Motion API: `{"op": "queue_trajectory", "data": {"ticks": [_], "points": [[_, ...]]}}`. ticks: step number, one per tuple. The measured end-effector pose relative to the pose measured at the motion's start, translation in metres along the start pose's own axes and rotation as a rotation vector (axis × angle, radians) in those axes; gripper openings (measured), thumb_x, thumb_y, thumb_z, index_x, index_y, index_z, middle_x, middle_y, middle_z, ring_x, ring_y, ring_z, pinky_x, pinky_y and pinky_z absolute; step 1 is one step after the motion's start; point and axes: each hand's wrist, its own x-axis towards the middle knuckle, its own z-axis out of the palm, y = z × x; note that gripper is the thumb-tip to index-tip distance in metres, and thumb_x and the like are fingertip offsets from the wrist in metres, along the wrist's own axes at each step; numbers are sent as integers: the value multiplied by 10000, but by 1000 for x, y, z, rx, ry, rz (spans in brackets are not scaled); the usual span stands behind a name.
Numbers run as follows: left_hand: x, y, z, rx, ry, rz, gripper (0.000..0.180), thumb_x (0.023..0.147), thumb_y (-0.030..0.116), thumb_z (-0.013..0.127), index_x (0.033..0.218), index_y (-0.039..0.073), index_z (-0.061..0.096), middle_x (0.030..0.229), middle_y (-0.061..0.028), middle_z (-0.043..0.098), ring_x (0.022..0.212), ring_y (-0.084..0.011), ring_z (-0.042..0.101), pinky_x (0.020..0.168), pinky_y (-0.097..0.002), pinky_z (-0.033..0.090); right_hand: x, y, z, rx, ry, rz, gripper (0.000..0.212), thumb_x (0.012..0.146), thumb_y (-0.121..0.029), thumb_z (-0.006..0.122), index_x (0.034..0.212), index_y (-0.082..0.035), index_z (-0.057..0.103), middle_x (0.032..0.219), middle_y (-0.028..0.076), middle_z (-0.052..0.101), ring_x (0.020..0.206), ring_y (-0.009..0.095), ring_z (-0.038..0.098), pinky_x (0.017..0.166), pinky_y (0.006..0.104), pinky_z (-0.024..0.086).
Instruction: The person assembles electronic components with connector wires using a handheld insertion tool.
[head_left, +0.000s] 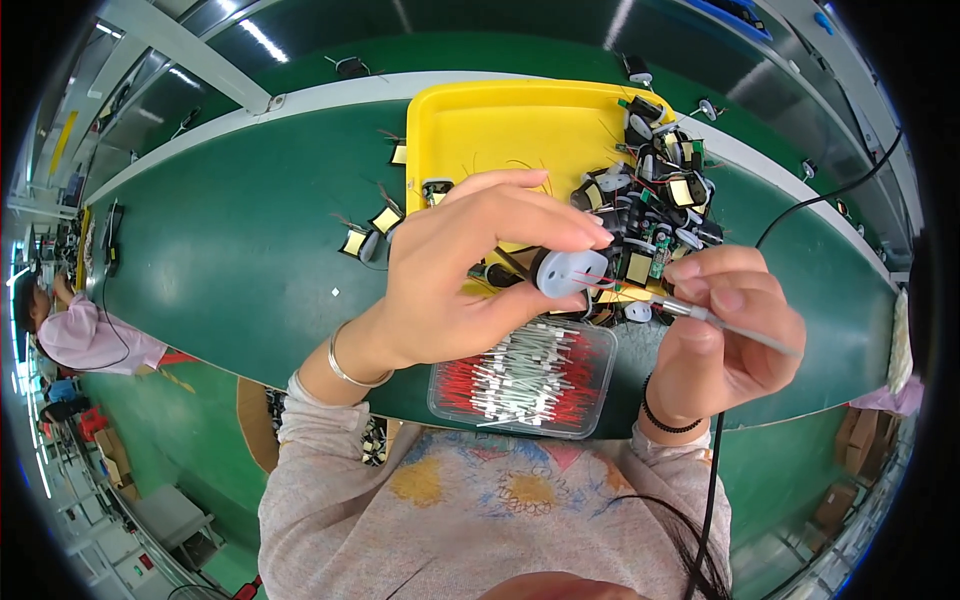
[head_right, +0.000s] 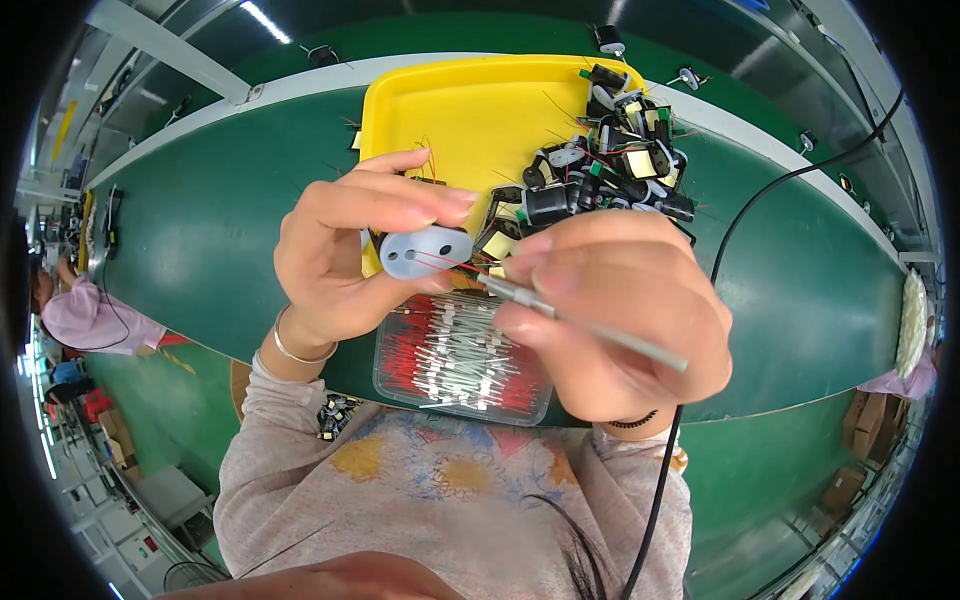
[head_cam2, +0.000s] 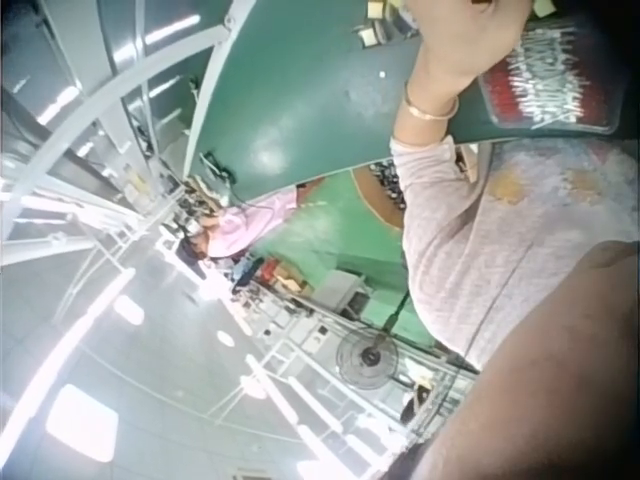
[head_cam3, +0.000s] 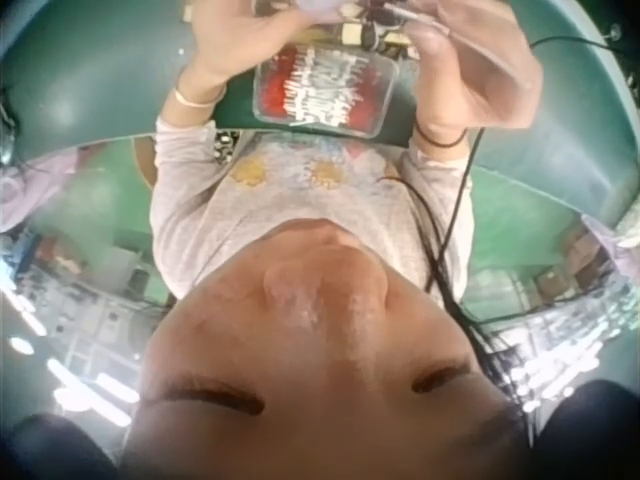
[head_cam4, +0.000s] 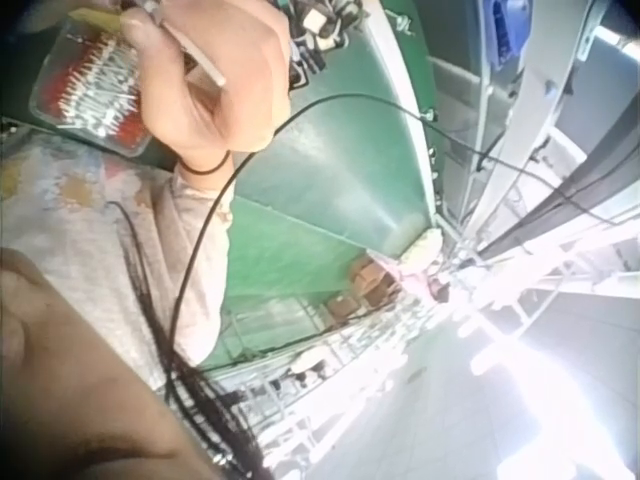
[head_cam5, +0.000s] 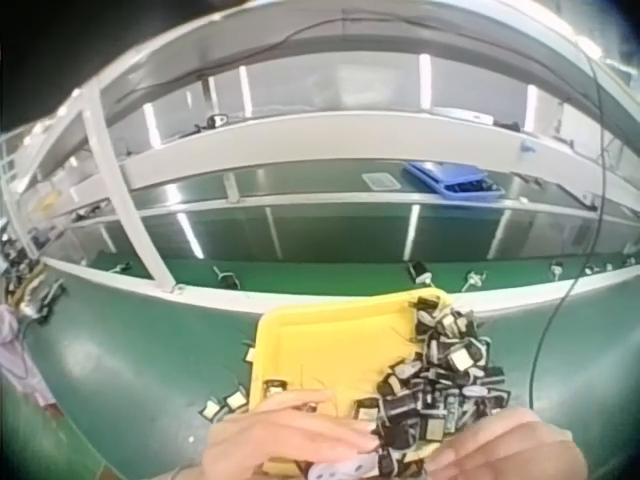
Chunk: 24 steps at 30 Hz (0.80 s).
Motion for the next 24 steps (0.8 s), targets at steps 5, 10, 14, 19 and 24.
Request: {"op": "queue_trajectory", "data": {"ticks": [5,10,14,19,24], "points": [[-1,0,0,-20,-13,-5,408,673,97,753,971,56,477,897,-146,641,910,-273,626,940,-480,361,-1,1,0,-12,36,10,321,599,6,757,854,38,564,723,114,607,668,253,624,570,307,501],[-1,-3,0,-1,-22,14,406,682,118,749,967,55,467,903,-155,635,904,-290,625,941,-499,349,5,-13,-1,-226,-184,-24,214,751,-70,673,880,-10,513,755,116,570,704,257,572,596,341,513],[-2,-4,0,32,-2,26,383,703,141,736,952,50,459,901,-159,630,891,-304,626,936,-509,344,4,-16,1,-283,-192,-106,275,696,-56,719,888,-13,527,762,122,597,711,277,595,590,340,515],[-2,-3,7,-21,125,-35,298,643,38,736,893,59,577,895,-79,671,891,-213,639,906,-402,382,4,-20,1,-280,-207,-69,302,656,-61,743,873,-13,540,766,121,611,709,280,605,594,329,513],[-3,-4,7,6,117,-30,292,649,41,734,892,59,573,892,-81,671,888,-209,640,903,-395,381,3,-20,2,-311,-186,-68,324,631,-49,752,877,-9,545,775,118,616,716,281,611,596,325,511]]}}
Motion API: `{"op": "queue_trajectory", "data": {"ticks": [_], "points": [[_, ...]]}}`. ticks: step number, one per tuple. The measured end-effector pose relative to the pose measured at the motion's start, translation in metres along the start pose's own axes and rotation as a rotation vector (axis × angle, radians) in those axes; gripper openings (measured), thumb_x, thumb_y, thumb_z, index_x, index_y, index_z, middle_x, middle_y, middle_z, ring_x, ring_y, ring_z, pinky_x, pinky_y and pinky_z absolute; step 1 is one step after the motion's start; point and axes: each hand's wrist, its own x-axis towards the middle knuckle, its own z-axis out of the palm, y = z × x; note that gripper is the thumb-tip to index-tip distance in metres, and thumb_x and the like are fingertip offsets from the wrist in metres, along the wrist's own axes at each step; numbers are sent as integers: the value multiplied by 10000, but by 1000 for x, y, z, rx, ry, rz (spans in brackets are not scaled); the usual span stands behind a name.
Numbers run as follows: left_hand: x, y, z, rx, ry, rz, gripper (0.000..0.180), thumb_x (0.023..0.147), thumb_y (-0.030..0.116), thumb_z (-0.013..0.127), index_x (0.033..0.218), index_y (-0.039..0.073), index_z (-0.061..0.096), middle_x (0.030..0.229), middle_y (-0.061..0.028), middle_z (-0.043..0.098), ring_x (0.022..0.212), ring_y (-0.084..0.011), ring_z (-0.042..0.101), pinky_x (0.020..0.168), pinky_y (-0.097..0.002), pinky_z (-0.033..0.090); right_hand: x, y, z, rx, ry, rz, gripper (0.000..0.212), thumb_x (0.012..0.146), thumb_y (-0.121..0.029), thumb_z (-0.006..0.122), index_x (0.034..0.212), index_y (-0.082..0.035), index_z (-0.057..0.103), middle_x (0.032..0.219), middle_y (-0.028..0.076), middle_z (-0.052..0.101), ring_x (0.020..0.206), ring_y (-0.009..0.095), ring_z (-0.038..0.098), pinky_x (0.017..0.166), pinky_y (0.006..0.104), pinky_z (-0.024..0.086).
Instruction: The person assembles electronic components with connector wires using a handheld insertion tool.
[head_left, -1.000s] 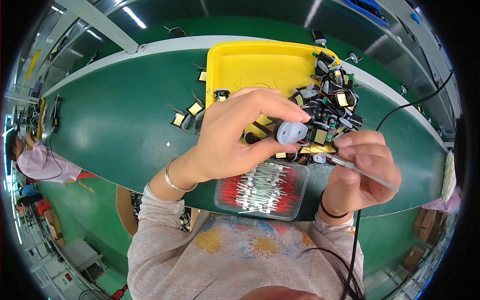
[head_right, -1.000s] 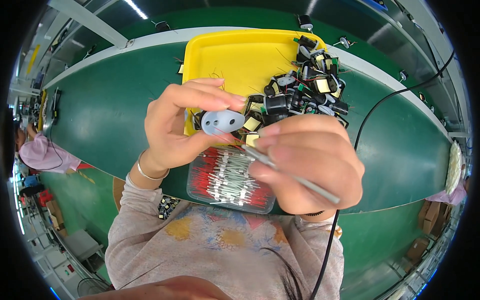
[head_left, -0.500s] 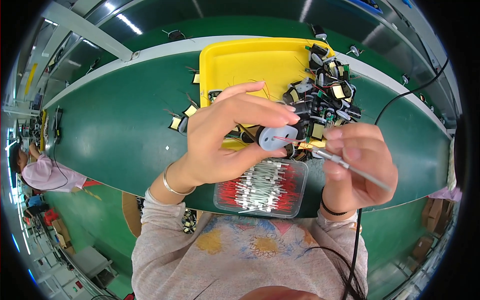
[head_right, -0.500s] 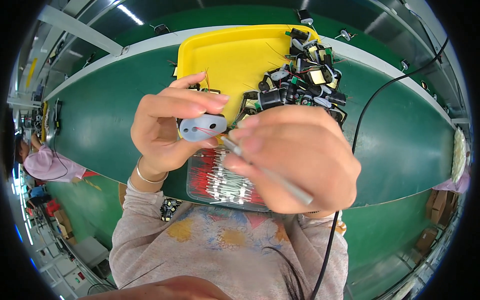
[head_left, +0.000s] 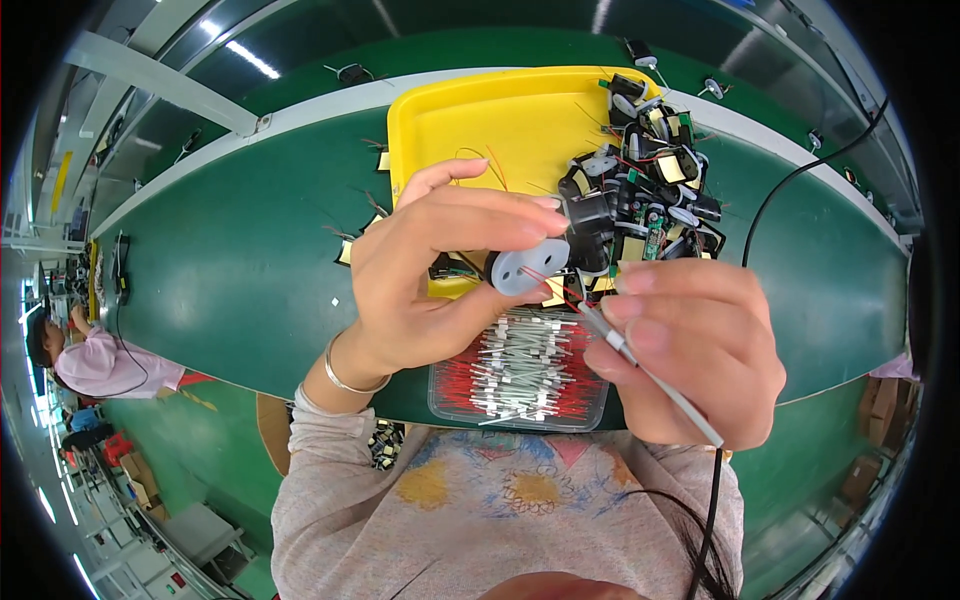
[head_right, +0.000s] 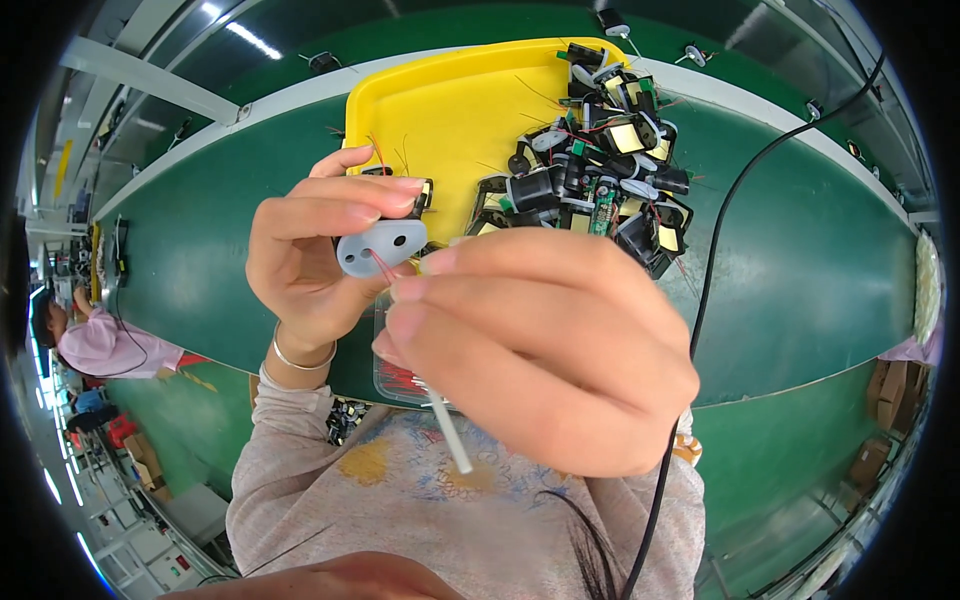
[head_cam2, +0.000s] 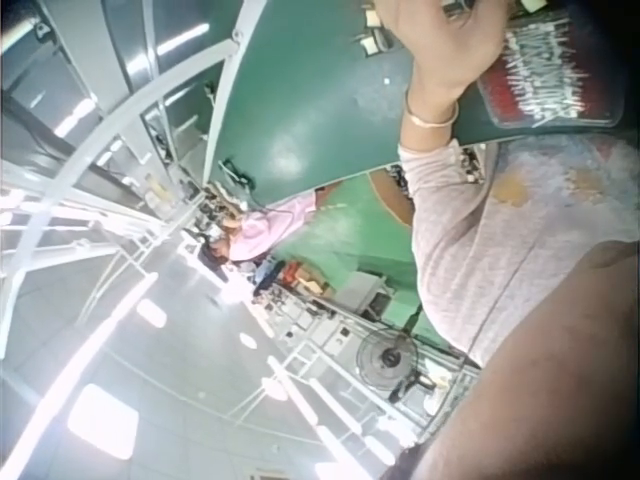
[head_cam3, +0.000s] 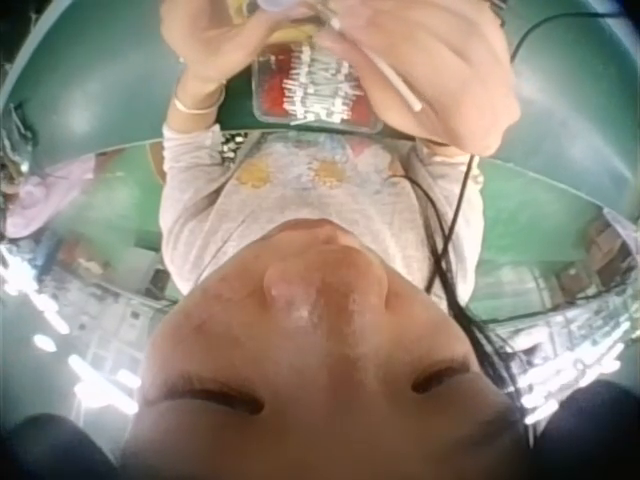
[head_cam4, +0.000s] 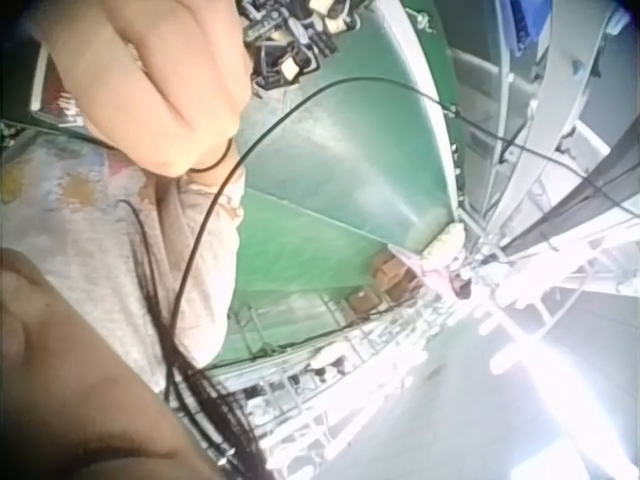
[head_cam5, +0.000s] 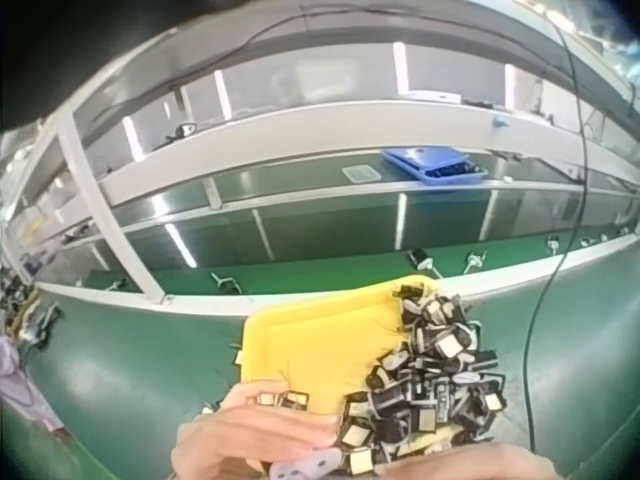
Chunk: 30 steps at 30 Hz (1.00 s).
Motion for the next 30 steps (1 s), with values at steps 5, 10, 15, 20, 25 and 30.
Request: {"op": "queue_trajectory", "data": {"ticks": [5,10,15,20,25,30], "points": [[-1,0,1,-5,36,6,323,638,47,746,905,59,563,891,-91,670,882,-201,637,895,-384,380,-3,1,2,-5,-3,-57,345,616,-30,754,888,-2,544,795,127,613,735,282,603,610,341,544],[-1,1,1,-23,44,4,343,630,50,754,913,59,559,891,-96,670,877,-197,636,886,-383,382,-4,3,4,7,27,-113,369,594,-16,762,889,7,542,799,139,608,732,280,598,626,355,559],[-2,1,0,-10,38,5,346,630,52,754,914,61,558,888,-94,670,870,-194,637,883,-384,385,-2,4,0,70,11,-24,354,589,-13,765,873,4,554,786,141,613,720,282,599,617,352,544],[-1,1,0,34,9,11,328,631,54,755,898,60,564,875,-90,672,860,-190,639,879,-382,391,0,8,-1,93,-7,78,306,621,-37,752,864,-11,568,753,127,627,701,273,608,616,334,492],[-1,0,0,32,14,16,323,630,53,755,893,59,567,872,-89,673,854,-190,641,880,-381,391,1,11,-3,111,-17,76,308,619,-32,750,867,-9,569,753,129,630,703,268,609,622,334,495],[-2,-1,-2,39,15,20,322,631,47,751,895,57,567,873,-90,673,853,-191,641,879,-378,390,-1,10,-2,84,-22,42,333,591,-13,758,866,-11,569,753,127,629,703,269,610,619,334,497]]}}
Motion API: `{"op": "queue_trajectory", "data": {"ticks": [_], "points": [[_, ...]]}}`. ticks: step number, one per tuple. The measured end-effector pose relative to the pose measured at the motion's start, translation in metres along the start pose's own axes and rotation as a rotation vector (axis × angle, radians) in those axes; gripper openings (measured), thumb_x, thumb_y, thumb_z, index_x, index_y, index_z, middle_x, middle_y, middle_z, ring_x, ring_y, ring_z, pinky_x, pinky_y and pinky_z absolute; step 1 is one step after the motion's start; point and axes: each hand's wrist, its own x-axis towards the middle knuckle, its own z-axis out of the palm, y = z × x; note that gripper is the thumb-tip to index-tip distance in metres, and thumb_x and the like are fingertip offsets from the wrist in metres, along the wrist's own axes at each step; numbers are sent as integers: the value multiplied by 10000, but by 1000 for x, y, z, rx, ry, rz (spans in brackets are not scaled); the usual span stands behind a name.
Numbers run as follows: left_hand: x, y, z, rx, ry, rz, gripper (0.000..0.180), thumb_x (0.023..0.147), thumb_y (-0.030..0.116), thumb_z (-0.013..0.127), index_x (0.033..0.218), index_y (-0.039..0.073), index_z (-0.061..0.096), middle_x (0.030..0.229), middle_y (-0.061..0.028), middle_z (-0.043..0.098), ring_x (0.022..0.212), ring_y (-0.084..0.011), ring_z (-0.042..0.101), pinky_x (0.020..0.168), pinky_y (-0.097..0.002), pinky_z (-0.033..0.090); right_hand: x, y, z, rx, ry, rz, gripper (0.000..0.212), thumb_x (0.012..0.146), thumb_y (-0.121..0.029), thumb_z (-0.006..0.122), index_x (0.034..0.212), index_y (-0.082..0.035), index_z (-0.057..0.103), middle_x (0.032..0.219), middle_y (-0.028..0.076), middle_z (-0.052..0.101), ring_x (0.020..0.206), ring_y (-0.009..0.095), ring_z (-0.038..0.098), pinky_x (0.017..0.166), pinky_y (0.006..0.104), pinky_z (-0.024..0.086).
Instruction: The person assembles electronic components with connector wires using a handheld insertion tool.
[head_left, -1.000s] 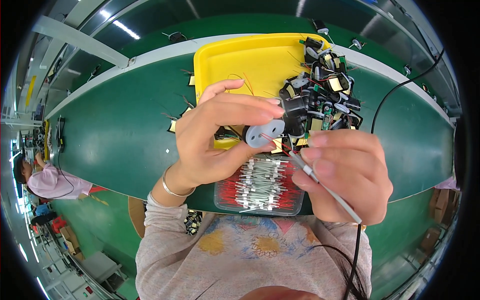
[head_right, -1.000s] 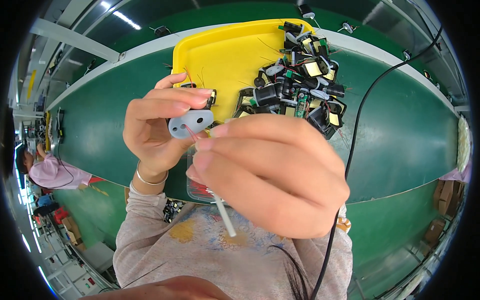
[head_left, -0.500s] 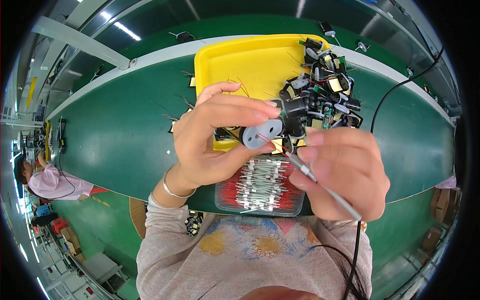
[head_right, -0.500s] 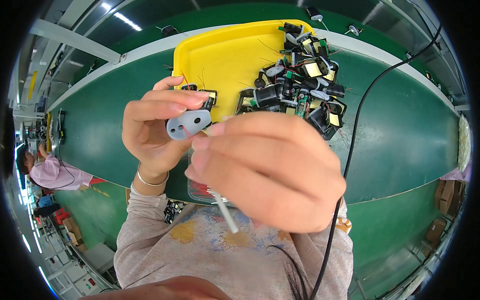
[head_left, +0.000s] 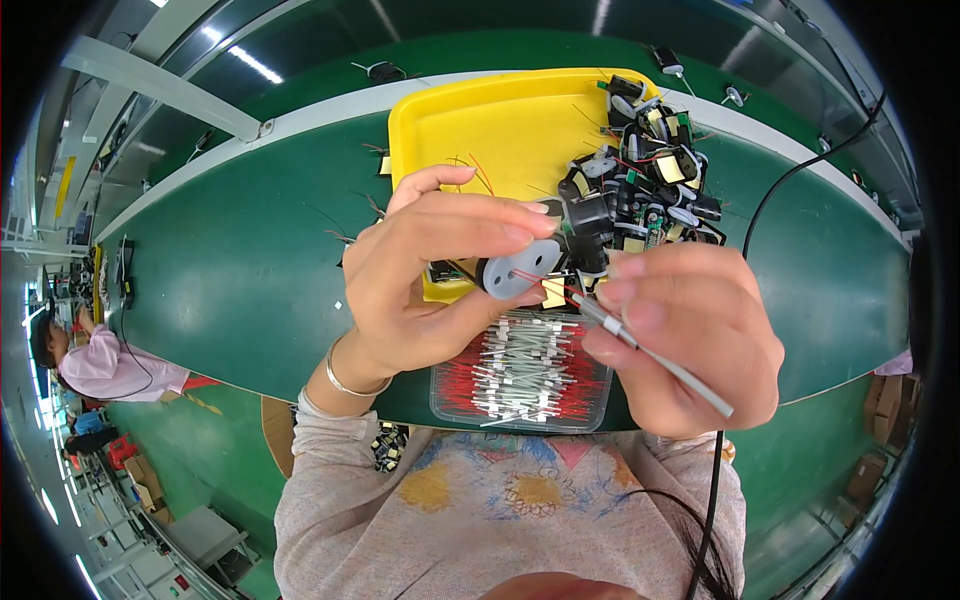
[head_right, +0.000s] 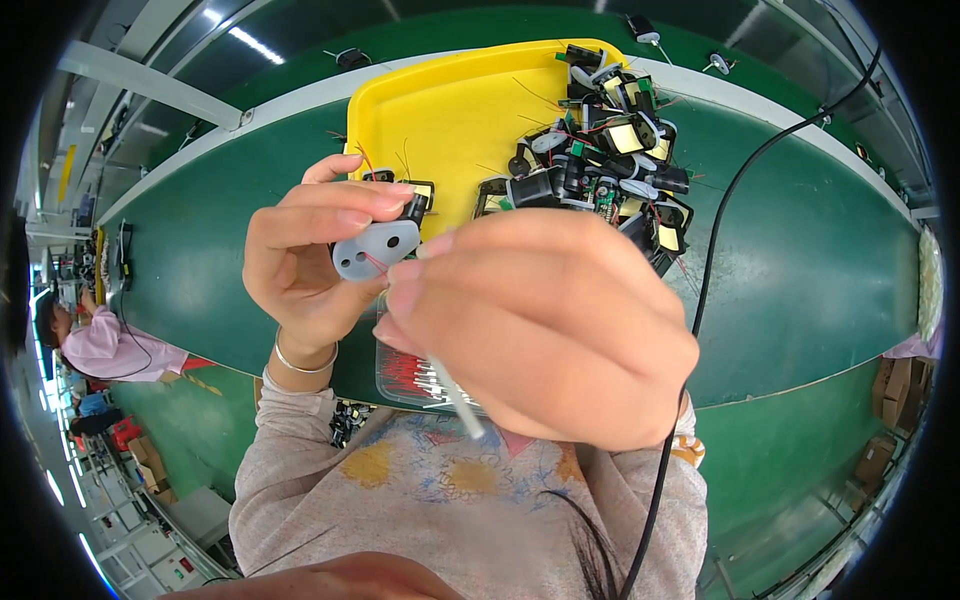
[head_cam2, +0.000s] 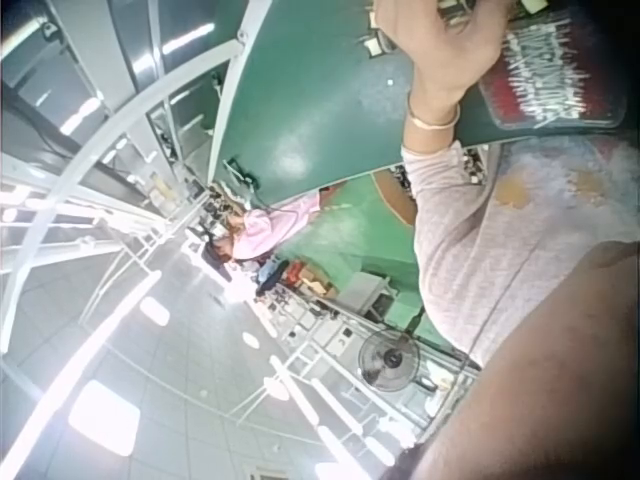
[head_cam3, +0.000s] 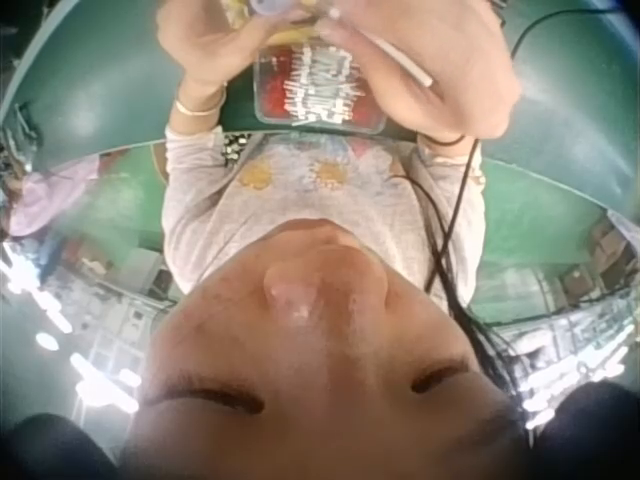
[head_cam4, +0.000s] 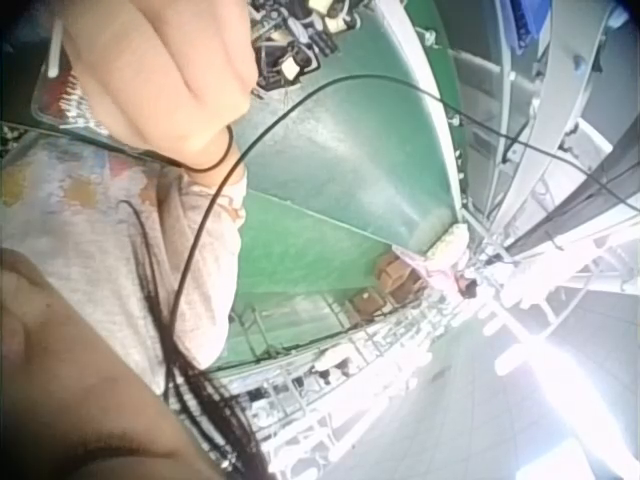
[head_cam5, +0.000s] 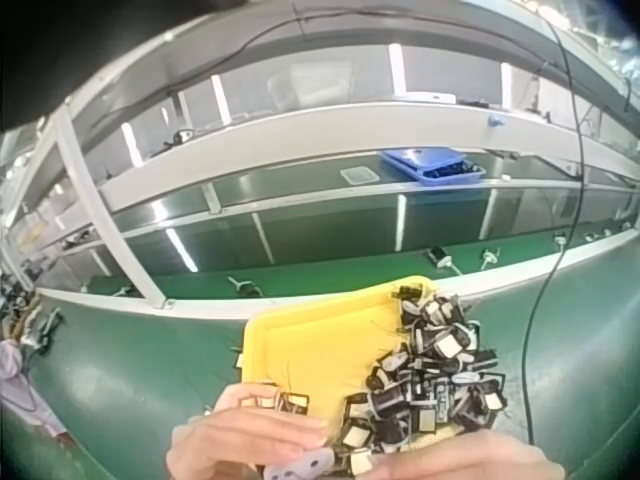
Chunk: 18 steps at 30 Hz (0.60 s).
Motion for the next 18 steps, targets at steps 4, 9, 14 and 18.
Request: {"op": "queue_trajectory", "data": {"ticks": [4,9,14,18], "points": [[0,-2,1,6,9,19,316,635,44,747,894,55,566,874,-91,673,855,-192,641,878,-376,388,-4,-1,4,-38,-9,-65,341,577,-3,762,850,-5,557,775,132,618,706,270,609,614,341,536],[-3,-3,1,0,39,20,318,635,42,744,896,53,562,877,-92,673,860,-193,640,878,-376,387,-8,1,14,-52,66,-134,330,582,-10,764,830,7,546,792,135,610,713,276,608,623,349,563],[-2,2,1,25,22,16,286,629,49,746,878,43,605,878,-85,671,813,-180,634,805,-338,406,-6,3,13,-67,42,-153,293,563,11,760,794,26,580,766,134,622,701,264,611,611,326,532],[3,6,-4,96,-60,80,300,607,76,768,868,41,626,879,-82,669,750,-165,610,711,-298,405,3,10,12,13,-25,-88,251,556,29,731,775,35,609,744,134,628,679,250,608,602,313,494]]}}
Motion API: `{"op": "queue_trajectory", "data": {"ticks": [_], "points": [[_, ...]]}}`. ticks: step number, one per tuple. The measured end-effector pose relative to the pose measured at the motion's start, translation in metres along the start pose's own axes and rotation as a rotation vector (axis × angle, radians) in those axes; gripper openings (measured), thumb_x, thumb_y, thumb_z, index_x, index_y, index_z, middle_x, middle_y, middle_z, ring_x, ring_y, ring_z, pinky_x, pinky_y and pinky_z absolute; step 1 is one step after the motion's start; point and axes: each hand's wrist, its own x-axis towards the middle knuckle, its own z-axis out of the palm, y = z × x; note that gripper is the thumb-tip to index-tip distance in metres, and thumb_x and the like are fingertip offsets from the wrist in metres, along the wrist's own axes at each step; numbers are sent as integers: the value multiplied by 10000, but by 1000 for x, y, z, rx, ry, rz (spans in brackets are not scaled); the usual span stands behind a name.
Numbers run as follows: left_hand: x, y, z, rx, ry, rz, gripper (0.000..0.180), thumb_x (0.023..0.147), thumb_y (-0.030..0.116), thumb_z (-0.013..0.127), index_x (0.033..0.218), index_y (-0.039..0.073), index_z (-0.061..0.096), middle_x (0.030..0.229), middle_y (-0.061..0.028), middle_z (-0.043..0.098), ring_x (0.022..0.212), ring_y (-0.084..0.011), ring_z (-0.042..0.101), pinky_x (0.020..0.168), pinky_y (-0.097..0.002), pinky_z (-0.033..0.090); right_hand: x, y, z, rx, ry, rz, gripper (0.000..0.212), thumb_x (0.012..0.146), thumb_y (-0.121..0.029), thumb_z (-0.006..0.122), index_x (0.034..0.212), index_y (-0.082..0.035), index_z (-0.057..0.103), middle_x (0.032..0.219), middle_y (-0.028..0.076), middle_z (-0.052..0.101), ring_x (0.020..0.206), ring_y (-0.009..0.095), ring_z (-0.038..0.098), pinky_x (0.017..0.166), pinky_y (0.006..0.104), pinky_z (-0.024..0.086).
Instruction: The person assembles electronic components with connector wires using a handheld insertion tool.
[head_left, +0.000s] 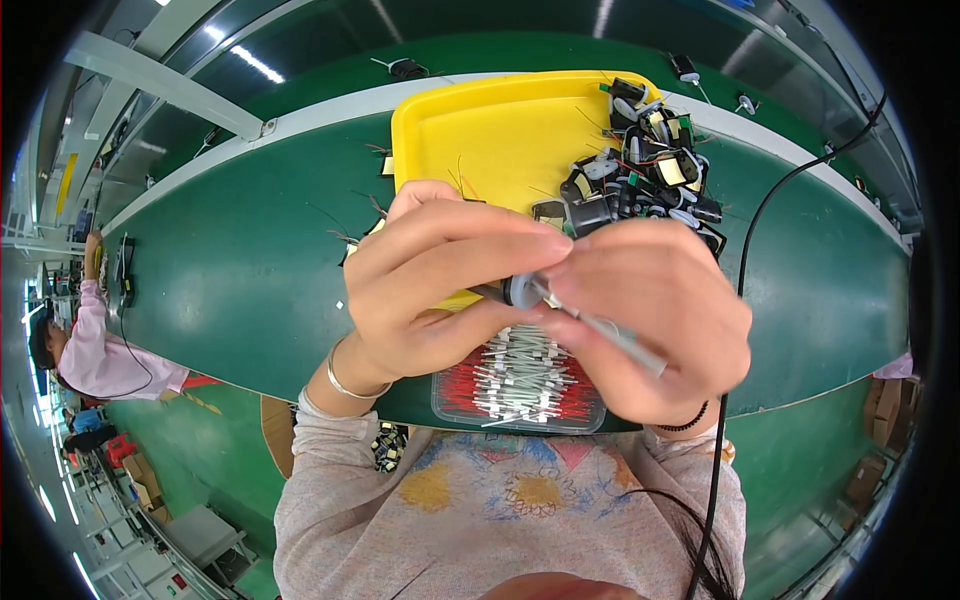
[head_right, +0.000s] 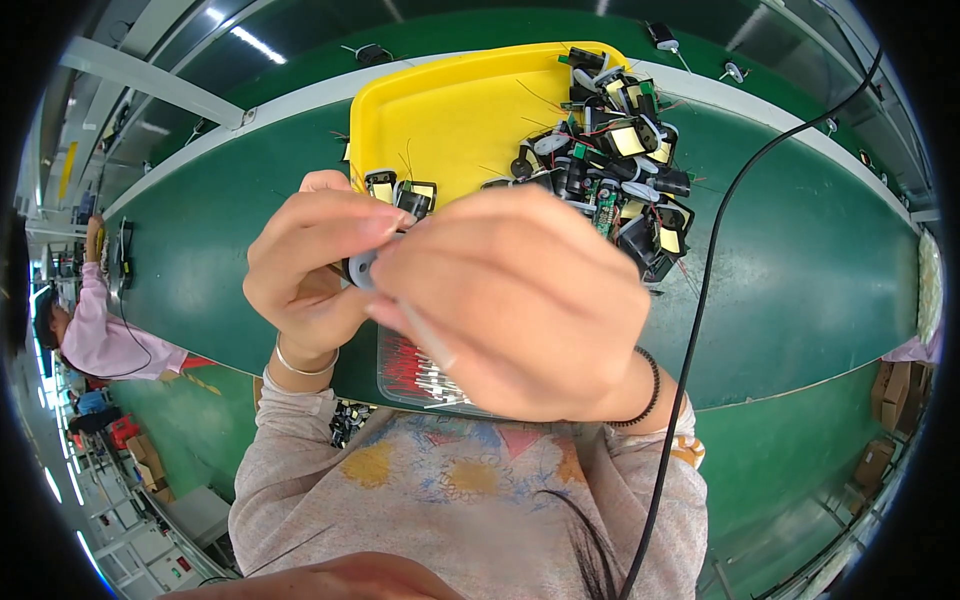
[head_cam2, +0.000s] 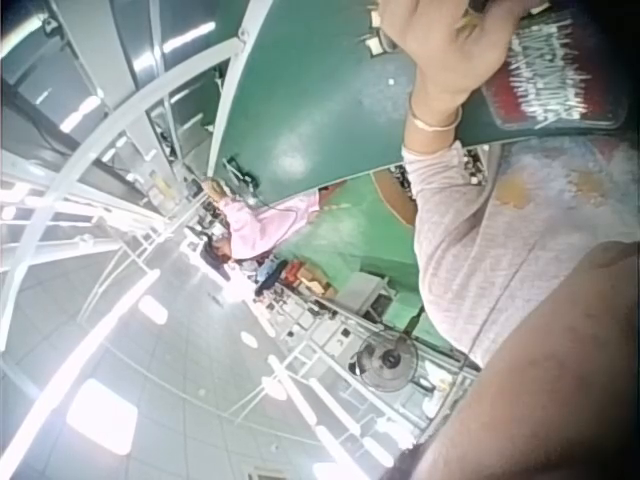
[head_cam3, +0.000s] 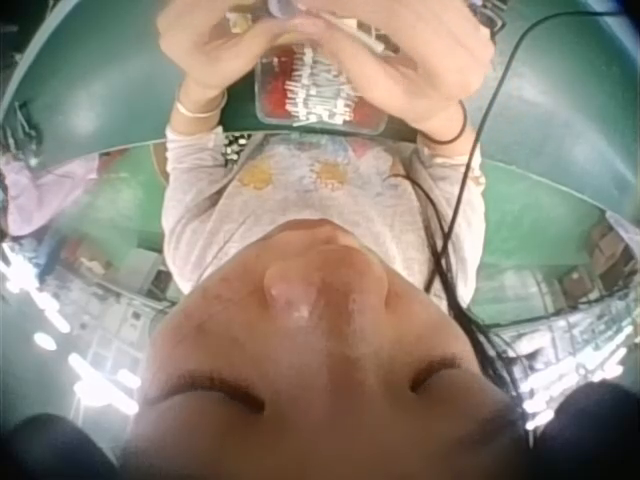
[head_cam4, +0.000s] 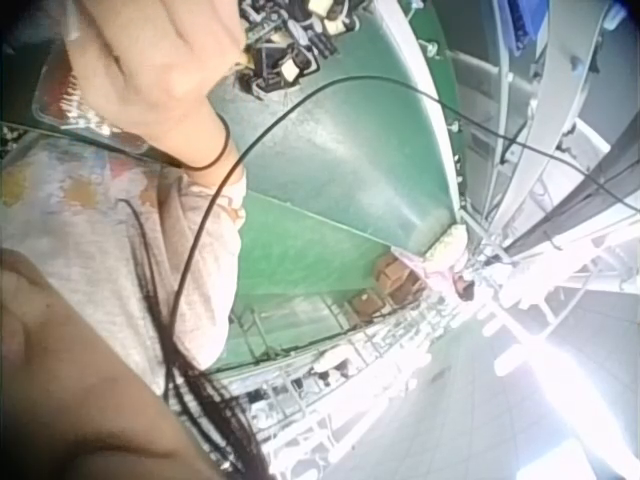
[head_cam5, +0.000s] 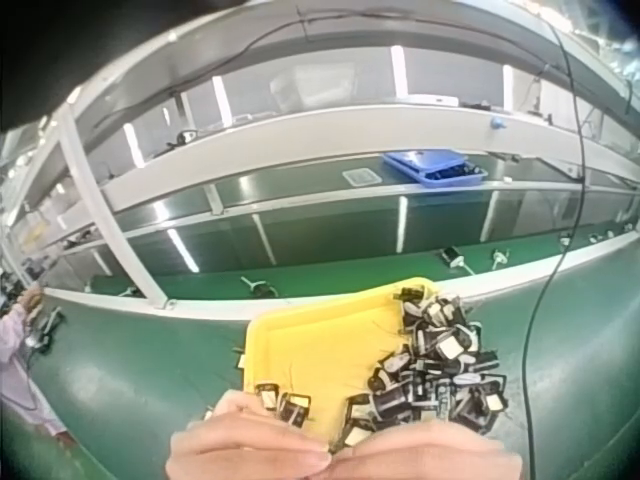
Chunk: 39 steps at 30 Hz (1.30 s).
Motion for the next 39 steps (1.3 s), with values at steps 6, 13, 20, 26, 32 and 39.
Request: {"op": "queue_trajectory", "data": {"ticks": [6,13,20,26,32,39], "points": [[-5,-2,1,-194,78,-121,360,597,99,780,874,37,558,889,-108,668,713,-147,579,636,-250,392,0,2,-9,112,-74,261,204,556,81,648,754,44,616,721,130,628,635,233,592,572,292,455],[-8,18,4,-331,106,-301,239,696,3,680,867,-19,515,930,-210,634,783,-232,626,700,-281,484,-4,1,-3,-3,13,116,247,543,134,619,769,34,617,709,121,610,604,229,576,539,298,457],[-15,15,-5,-194,-72,-189,284,814,156,623,908,-21,421,942,-264,582,872,-302,614,756,-350,491,-9,1,0,-88,-14,-57,335,489,-11,590,817,36,639,710,95,566,603,221,558,530,277,484],[-12,18,-12,-305,-118,-266,281,798,157,644,894,-15,444,908,-250,593,859,-309,621,734,-334,493,-10,-3,4,48,-17,30,347,482,10,578,822,44,638,717,98,572,625,226,565,545,284,490],[-8,21,-7,-153,-117,-263,220,808,102,616,896,-10,448,986,-227,578,909,-236,592,774,-305,478,-12,5,9,-15,14,51,244,548,38,613,790,20,639,722,105,588,637,217,580,568,288,490],[-4,2,5,-699,60,-580,133,797,-2,601,878,9,497,1058,-167,559,970,-160,541,829,-280,431,-2,21,0,613,158,670,394,677,-31,702,1041,11,557,985,71,581,872,143,588,713,246,475]]}}
